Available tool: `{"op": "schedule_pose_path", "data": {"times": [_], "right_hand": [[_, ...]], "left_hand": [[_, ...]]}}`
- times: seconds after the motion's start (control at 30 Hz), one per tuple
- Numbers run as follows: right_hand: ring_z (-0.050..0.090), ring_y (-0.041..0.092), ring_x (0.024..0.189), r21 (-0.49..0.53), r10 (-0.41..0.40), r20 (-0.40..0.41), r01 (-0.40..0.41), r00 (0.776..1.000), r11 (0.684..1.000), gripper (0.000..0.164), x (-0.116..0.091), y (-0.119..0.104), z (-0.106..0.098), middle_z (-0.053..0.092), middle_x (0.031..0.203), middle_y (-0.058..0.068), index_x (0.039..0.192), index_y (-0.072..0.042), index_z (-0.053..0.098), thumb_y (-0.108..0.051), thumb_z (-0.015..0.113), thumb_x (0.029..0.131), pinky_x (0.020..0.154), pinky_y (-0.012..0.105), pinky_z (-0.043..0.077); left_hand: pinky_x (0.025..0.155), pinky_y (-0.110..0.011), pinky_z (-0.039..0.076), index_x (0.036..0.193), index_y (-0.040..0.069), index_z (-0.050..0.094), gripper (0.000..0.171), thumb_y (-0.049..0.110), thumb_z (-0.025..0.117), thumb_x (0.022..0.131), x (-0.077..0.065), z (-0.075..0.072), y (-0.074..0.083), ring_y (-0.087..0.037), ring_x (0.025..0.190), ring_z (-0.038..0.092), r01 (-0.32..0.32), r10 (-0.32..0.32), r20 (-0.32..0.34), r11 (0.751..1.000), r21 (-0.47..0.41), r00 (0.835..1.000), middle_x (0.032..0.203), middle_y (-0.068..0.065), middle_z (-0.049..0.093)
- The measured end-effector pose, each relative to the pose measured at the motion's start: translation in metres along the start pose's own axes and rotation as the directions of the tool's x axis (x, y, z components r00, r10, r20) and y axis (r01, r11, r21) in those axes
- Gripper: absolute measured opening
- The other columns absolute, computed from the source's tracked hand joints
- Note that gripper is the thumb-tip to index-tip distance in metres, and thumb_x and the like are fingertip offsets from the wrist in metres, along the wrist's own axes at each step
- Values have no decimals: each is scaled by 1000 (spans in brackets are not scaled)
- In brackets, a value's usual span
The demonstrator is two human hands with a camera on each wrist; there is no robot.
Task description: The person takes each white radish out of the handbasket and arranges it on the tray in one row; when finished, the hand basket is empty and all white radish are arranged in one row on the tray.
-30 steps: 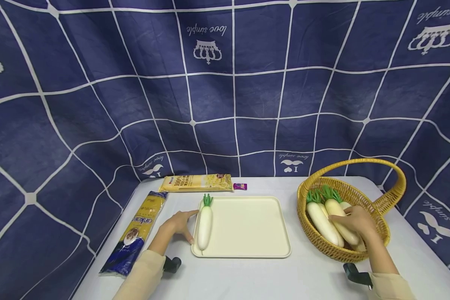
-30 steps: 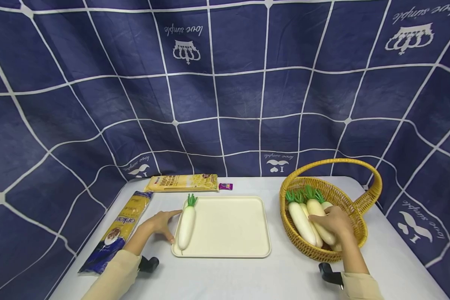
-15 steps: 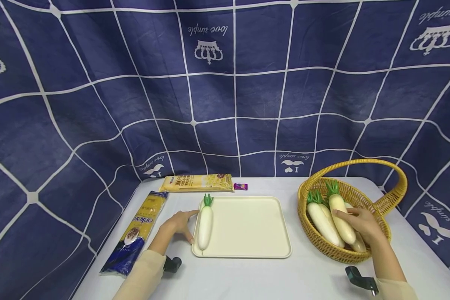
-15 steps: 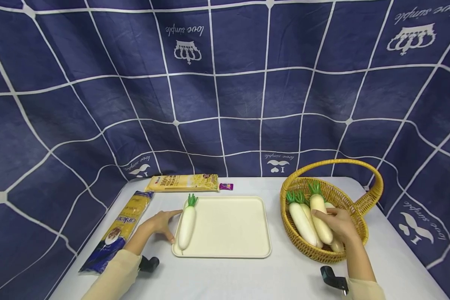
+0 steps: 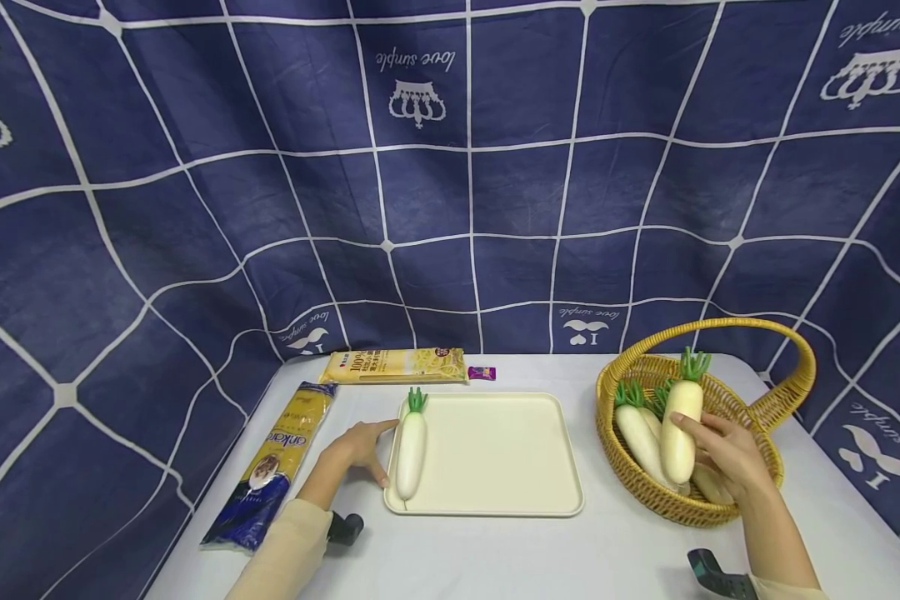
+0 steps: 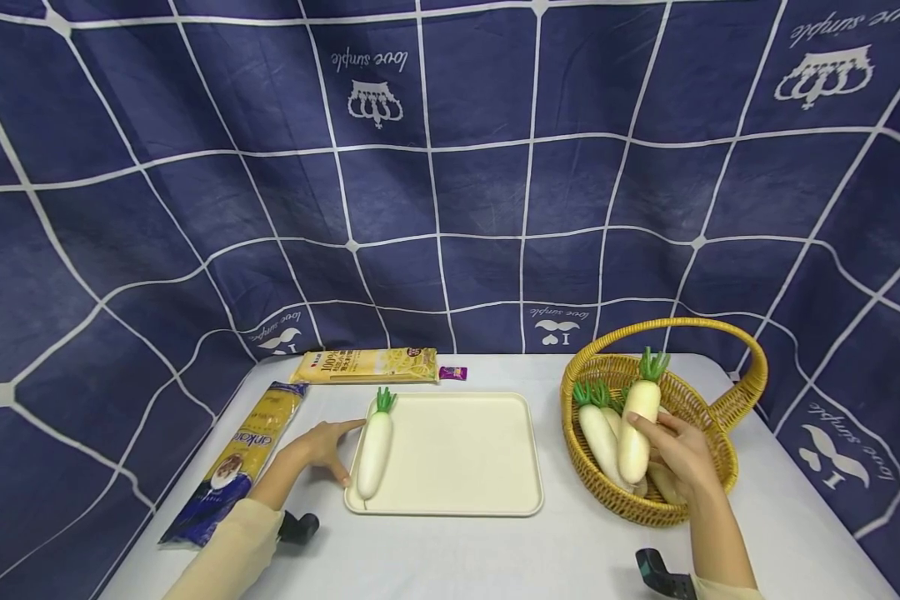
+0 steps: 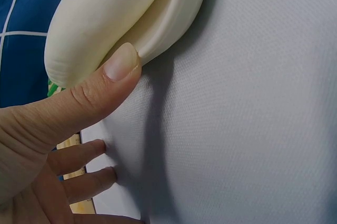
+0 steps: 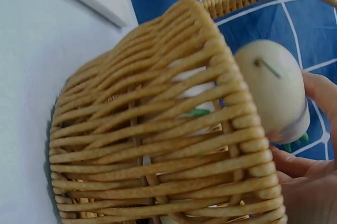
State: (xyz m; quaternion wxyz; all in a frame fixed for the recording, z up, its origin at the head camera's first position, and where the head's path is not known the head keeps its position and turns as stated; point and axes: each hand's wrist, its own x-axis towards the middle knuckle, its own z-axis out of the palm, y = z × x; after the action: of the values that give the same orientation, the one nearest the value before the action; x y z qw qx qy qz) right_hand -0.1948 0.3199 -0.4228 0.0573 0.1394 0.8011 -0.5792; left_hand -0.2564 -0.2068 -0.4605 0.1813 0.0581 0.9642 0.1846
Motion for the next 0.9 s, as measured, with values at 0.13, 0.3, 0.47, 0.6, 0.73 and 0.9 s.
{"op": "schedule_pose_path", "data": {"times": [0.13,0.3,0.47,0.6,0.73,0.9], "right_hand": [[55,-4,77,22,-14,14,13,1000,1000,93,-6,0,2,33,134,34,143,16,6,-43,55,91,72,20,56],[61,-1,79,157,-73,17,69,997,985,88,-13,0,5,57,102,2,143,15,8,-31,61,91,74,22,57],[65,4,80,304,-148,18,136,989,943,82,-19,-1,9,59,88,-11,141,16,6,-20,61,92,75,24,58],[66,6,82,387,-165,33,140,986,911,75,-26,-3,12,62,89,-9,142,13,10,-14,59,92,76,27,58],[66,8,84,413,-177,61,137,982,900,77,-32,-5,18,62,91,-8,145,10,6,-11,58,92,78,28,58],[65,5,86,339,-193,59,162,979,927,78,-39,-6,26,59,96,-10,144,12,6,-13,59,92,77,28,58]], "left_hand": [[101,-59,38,141,14,45,111,27,92,40,1,0,-1,-43,124,45,6,-6,4,1000,2,1000,132,-23,52],[100,-60,39,141,14,45,110,27,92,42,0,0,-1,-43,123,46,2,-2,7,1000,6,1000,131,-23,53],[99,-60,41,140,13,46,109,26,92,42,-2,-1,0,-43,120,48,-10,10,3,1000,2,1000,128,-23,55],[98,-60,41,140,14,45,109,26,92,43,-2,-1,0,-43,120,49,-6,6,6,1000,8,1000,126,-23,56],[97,-60,42,140,14,46,109,26,92,42,-2,-1,0,-43,119,50,0,0,6,1000,16,1000,126,-22,57],[97,-60,42,140,15,46,109,26,92,42,-2,-1,1,-43,119,49,4,-4,5,1000,13,1000,126,-22,57]]}}
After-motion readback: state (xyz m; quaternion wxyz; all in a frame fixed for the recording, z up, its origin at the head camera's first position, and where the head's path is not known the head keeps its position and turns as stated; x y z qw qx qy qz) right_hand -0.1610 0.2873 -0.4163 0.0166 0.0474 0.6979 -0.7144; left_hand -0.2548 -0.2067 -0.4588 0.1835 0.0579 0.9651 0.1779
